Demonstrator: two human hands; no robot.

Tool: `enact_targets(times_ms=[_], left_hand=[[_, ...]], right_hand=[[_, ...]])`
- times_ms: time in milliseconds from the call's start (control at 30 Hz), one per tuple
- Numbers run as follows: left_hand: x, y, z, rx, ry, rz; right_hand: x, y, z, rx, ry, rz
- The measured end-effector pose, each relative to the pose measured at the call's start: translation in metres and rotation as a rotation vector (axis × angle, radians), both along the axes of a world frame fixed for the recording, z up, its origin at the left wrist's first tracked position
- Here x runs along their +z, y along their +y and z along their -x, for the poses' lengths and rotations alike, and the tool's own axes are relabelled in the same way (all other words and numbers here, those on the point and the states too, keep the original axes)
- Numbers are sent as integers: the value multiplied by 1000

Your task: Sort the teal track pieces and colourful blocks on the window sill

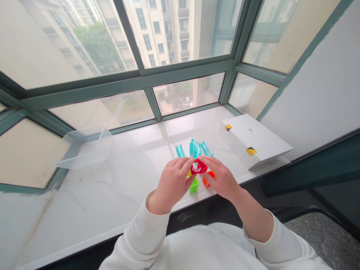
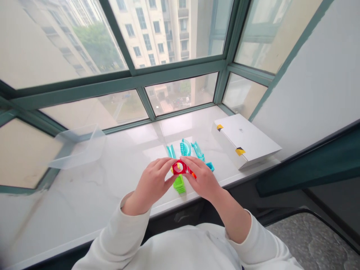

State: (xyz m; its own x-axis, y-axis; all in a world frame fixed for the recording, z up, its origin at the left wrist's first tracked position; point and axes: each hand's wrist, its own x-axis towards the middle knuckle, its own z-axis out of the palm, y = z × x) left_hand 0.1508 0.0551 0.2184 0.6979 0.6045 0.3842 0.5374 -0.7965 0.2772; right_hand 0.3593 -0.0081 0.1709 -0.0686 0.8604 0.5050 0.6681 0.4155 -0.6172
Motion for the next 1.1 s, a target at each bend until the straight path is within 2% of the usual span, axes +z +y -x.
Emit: enact_targets(times_ms=[200,367,567,700,1100], left_hand=[[-6,19,-25,64,16,85],[-23,38,-37,72,-31,184],[-38,53,-46,72,-3,268],[-43,59,-50,83,35,286],[-48,72,-59,119,200,286]], right_hand=[[-4,11,-34,-86,6,14],[-23,29,-71,-188,-72,74],[-53,59,-95,-61,-314,333],[-68,75,-97,29,-394,428],[-82,96,-92,138,-494,621]])
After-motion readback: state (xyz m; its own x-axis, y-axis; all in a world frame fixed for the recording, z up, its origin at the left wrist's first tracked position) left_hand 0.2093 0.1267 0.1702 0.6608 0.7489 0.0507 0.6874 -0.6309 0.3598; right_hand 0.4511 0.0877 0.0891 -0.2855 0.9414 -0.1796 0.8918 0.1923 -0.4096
